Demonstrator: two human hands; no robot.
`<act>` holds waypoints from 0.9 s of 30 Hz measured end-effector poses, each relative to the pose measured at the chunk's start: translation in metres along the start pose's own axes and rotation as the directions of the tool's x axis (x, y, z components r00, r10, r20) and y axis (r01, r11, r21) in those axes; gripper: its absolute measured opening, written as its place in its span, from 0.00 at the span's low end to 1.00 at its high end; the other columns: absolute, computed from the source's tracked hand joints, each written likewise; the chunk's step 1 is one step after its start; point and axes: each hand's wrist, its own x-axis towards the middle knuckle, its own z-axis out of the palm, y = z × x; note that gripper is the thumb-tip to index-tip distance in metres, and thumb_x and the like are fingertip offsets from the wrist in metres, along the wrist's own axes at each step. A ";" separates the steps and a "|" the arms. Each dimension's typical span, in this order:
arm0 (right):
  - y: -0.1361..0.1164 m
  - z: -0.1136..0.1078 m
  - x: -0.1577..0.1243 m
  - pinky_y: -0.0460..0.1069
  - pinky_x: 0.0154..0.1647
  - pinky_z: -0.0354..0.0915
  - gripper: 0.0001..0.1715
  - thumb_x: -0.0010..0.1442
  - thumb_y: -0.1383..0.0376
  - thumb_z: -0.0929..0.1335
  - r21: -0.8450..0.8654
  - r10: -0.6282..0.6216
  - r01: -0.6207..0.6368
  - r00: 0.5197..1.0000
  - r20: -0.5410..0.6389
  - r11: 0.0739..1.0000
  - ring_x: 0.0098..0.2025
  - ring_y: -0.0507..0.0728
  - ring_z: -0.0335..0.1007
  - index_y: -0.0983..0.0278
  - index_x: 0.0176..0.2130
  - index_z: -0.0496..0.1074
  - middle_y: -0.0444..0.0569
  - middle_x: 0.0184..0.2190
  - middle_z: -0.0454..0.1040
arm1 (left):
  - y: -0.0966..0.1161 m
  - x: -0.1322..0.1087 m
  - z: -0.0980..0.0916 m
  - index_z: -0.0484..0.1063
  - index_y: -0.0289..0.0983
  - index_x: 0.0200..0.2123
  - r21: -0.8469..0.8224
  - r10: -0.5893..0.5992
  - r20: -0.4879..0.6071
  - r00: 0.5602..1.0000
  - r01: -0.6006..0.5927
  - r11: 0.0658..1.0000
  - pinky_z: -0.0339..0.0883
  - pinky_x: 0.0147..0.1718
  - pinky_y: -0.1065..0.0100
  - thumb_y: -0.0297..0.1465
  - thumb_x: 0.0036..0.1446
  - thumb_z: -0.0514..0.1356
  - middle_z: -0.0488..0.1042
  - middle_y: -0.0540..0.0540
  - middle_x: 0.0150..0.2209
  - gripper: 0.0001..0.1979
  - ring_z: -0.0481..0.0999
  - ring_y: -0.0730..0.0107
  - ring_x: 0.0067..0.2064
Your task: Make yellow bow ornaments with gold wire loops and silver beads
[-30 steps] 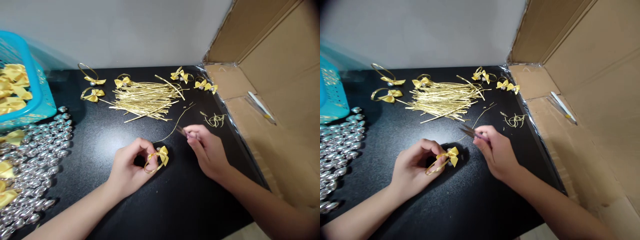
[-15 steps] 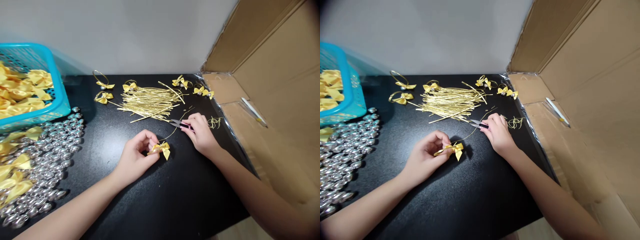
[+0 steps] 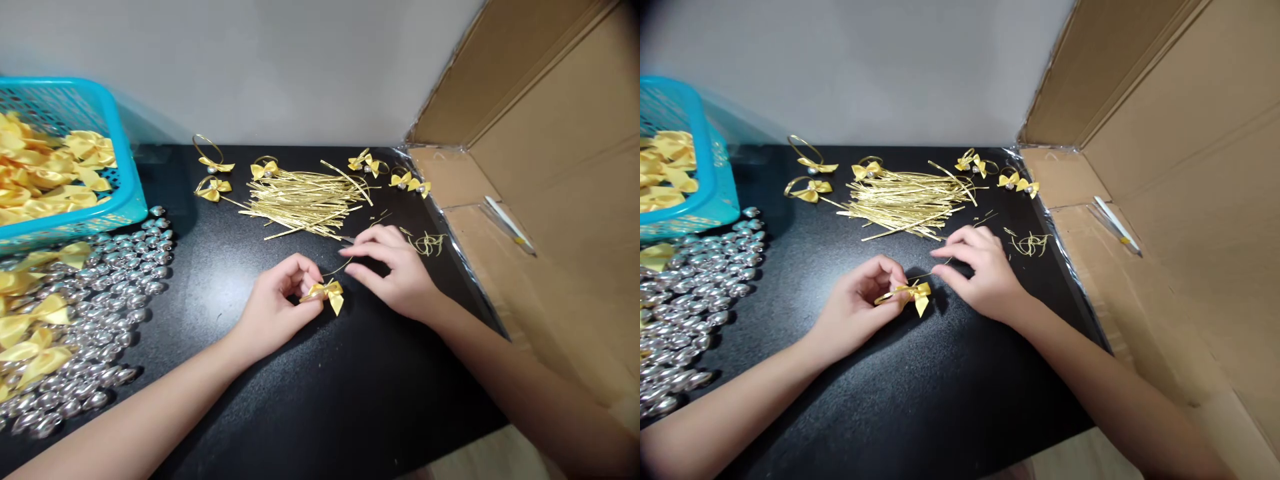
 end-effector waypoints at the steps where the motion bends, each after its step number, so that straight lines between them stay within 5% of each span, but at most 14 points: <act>1: -0.007 -0.002 0.005 0.54 0.46 0.61 0.08 0.58 0.65 0.70 0.081 -0.012 0.001 0.992 0.125 0.997 0.42 0.57 0.66 0.61 0.39 0.79 0.48 0.38 0.74 | 0.000 0.000 0.000 0.65 0.36 0.30 0.002 0.003 -0.001 1.000 -0.003 1.000 0.59 0.25 0.76 0.22 0.48 0.61 0.65 0.56 0.23 0.07 0.63 0.80 0.24; 3: -0.016 -0.004 0.015 0.53 0.45 0.60 0.06 0.56 0.65 0.72 0.168 -0.024 -0.027 0.954 0.298 0.985 0.41 0.55 0.67 0.61 0.37 0.79 0.47 0.36 0.74 | 0.001 0.000 0.000 0.65 0.36 0.30 0.007 0.010 -0.009 1.000 -0.009 1.000 0.59 0.25 0.76 0.23 0.49 0.61 0.66 0.56 0.23 0.07 0.64 0.80 0.25; 5: -0.022 -0.006 0.022 0.52 0.45 0.59 0.03 0.56 0.67 0.73 0.203 -0.035 -0.039 0.936 0.351 0.978 0.40 0.54 0.67 0.62 0.34 0.79 0.46 0.35 0.74 | 0.002 0.000 0.000 0.65 0.36 0.30 0.016 0.018 -0.010 1.000 -0.018 1.000 0.60 0.25 0.75 0.23 0.49 0.61 0.66 0.55 0.24 0.06 0.65 0.79 0.25; 27: -0.016 -0.012 0.030 0.53 0.41 0.50 0.07 0.60 0.65 0.69 0.084 -0.352 0.345 0.874 0.336 0.935 0.35 0.53 0.62 0.61 0.30 0.75 0.43 0.28 0.70 | 0.003 0.000 0.000 0.65 0.38 0.29 0.108 0.006 -0.005 1.000 -0.005 0.994 0.59 0.24 0.75 0.24 0.49 0.59 0.64 0.56 0.22 0.05 0.62 0.78 0.24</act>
